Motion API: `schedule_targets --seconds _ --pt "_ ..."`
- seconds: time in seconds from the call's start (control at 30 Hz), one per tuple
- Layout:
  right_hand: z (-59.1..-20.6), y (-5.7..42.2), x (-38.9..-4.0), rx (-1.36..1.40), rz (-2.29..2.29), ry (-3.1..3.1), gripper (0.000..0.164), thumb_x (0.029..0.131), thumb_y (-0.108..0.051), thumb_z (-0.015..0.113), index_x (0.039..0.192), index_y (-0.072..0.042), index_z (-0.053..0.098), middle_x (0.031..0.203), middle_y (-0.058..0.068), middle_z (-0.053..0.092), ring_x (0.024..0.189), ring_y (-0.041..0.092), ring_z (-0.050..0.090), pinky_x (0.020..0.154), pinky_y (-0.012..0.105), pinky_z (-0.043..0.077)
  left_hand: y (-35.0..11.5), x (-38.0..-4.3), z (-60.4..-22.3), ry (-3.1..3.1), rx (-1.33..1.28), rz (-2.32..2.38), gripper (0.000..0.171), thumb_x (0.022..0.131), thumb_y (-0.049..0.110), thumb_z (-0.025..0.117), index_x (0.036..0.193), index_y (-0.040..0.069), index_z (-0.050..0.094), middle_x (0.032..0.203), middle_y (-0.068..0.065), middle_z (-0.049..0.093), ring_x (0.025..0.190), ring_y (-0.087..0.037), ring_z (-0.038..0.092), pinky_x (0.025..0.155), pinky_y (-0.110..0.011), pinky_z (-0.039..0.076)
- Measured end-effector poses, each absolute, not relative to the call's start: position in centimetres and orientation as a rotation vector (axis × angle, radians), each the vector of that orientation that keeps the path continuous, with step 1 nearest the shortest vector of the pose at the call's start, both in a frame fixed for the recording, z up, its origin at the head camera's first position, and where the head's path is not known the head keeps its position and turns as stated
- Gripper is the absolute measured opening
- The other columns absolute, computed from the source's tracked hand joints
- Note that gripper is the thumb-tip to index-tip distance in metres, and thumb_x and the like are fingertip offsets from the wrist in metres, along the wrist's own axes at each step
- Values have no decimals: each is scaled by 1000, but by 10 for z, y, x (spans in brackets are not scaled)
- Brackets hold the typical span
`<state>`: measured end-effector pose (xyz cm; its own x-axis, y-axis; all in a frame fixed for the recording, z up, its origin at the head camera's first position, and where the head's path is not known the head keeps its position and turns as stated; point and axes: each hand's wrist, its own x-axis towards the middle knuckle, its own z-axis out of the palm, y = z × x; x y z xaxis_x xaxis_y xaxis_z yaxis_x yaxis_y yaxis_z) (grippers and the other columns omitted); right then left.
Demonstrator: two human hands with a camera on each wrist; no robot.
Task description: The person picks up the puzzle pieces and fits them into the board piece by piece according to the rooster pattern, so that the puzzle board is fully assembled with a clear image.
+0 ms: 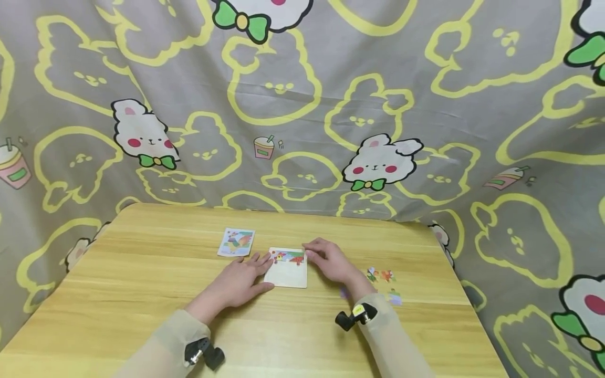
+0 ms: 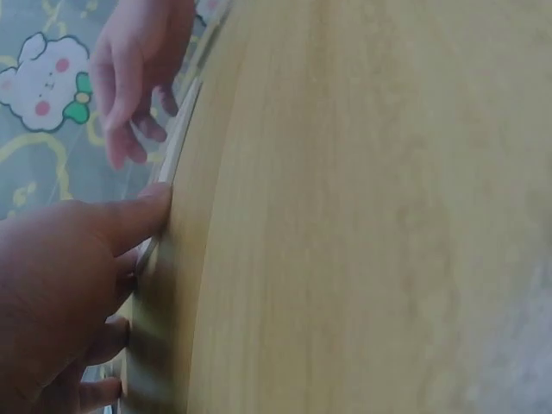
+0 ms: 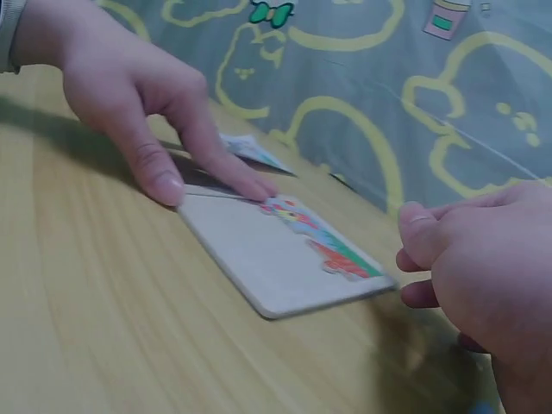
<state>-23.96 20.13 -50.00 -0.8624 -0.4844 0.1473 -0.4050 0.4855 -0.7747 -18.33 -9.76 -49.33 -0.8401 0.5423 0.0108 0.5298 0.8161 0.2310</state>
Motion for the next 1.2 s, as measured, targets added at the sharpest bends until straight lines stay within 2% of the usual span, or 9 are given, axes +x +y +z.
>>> schedule_targets --seconds 0.23,0.33,0.47,0.67,0.97,1.07,1.2 --pt "-490 226 -233 -775 -1405 2567 30 107 -8 63 133 5 70 129 18 68 118 31 63 105 47 49 -98 -181 -494 2933 863 385 71 106 56 56 157 7 51 165 -8 41 151 -38 39 120 -65 29" --pt "-486 238 -230 -794 -1318 2593 31 106 -8 65 134 4 69 128 15 69 117 29 65 104 45 52 -98 -181 -495 2933 852 401 70 106 54 58 157 6 51 165 -8 42 151 -38 39 120 -66 29" --pt "-484 253 -226 -796 -1203 2626 35 103 -10 70 136 1 68 126 11 69 114 27 66 101 49 54 -98 -180 -495 2928 846 416 71 105 54 59 157 6 52 165 -9 42 151 -39 38 120 -66 29" --pt "-483 270 -219 -779 -1104 2672 40 99 -18 77 134 -1 70 125 8 69 117 29 64 105 56 50 -98 -181 -494 2915 856 420 71 105 53 60 156 5 52 164 -10 43 151 -39 39 119 -66 29" --pt "-484 283 -209 -737 -1002 2720 46 94 -19 83 133 2 69 121 7 66 118 29 62 107 58 48 -97 -182 -492 2904 843 403 70 106 53 59 156 5 52 165 -10 42 151 -39 39 119 -66 29" --pt "-485 285 -207 -750 -942 2782 46 93 -22 84 129 3 70 115 5 66 113 29 63 106 60 47 -96 -182 -492 2903 841 419 69 106 52 60 156 5 53 165 -10 43 151 -40 38 119 -67 29" --pt "-485 285 -204 -697 -920 2823 43 92 -21 85 125 2 71 109 1 66 105 23 63 101 56 50 -95 -182 -492 2905 842 423 69 106 52 60 156 5 53 165 -10 43 151 -40 39 119 -67 29"
